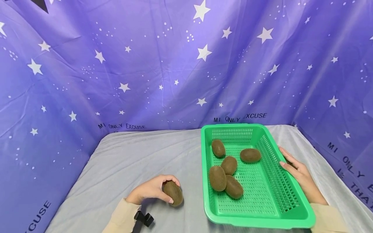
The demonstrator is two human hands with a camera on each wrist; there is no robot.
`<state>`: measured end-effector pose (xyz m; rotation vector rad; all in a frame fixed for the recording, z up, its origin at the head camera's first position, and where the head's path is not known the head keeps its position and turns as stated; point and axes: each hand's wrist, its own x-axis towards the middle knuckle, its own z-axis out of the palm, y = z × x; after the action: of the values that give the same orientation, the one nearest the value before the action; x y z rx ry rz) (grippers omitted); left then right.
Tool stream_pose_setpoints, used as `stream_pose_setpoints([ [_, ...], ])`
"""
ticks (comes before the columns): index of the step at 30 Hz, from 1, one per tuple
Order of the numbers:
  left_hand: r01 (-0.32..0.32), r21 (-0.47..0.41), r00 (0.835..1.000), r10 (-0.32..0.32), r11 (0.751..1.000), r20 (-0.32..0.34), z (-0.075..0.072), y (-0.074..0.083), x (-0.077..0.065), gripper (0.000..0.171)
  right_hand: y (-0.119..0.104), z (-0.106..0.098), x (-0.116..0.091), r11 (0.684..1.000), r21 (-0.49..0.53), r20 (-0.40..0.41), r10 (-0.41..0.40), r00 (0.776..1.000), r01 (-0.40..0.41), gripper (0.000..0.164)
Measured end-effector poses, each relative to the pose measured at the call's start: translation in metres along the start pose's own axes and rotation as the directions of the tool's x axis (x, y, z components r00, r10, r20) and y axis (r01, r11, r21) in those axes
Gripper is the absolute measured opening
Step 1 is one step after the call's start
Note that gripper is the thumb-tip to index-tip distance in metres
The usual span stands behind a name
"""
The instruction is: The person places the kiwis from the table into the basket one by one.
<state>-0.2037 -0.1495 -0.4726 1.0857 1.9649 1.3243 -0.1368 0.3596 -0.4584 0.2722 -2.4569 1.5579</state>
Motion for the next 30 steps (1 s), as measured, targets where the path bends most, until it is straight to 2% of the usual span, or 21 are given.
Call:
stream_pose_setpoints([
  [4, -0.016, 0.018, 1.000, 0.017, 1.000, -0.023, 0.000, 0.004, 0.002, 0.044, 0.001, 0.000, -0.001, 1.000, 0.003, 0.001, 0.001, 1.000, -0.001, 0.054],
  [8, -0.060, 0.076, 0.998, 0.062, 0.995, -0.023, 0.000, 0.008, 0.003, 0.043, 0.003, 0.002, 0.000, 0.995, 0.099, 0.006, 0.002, 1.000, -0.003, 0.053],
  [11, -0.092, 0.102, 0.995, 0.095, 0.991, -0.024, -0.001, 0.011, 0.005, 0.043, 0.003, 0.003, 0.000, 0.994, 0.106, 0.007, 0.007, 1.000, -0.007, 0.053],
  [13, -0.102, 0.106, 0.994, 0.106, 0.989, -0.033, -0.001, 0.014, 0.006, 0.043, 0.002, 0.003, 0.001, 0.998, 0.066, 0.006, 0.005, 1.000, -0.006, 0.054],
  [15, -0.096, 0.109, 0.994, 0.102, 0.989, -0.050, -0.001, 0.018, 0.007, 0.044, 0.002, 0.002, 0.002, 1.000, 0.023, 0.006, 0.003, 1.000, -0.003, 0.054],
  [22, -0.042, 0.112, 0.987, 0.059, 0.993, -0.152, 0.002, 0.029, 0.012, 0.047, 0.003, 0.001, 0.001, 1.000, 0.025, -0.008, -0.008, 1.000, 0.008, 0.053],
  [30, -0.080, 0.066, 0.965, 0.094, 0.995, -0.246, 0.007, 0.050, 0.025, 0.046, 0.004, 0.000, 0.001, 0.999, 0.044, -0.018, -0.030, 0.999, 0.031, 0.053],
])
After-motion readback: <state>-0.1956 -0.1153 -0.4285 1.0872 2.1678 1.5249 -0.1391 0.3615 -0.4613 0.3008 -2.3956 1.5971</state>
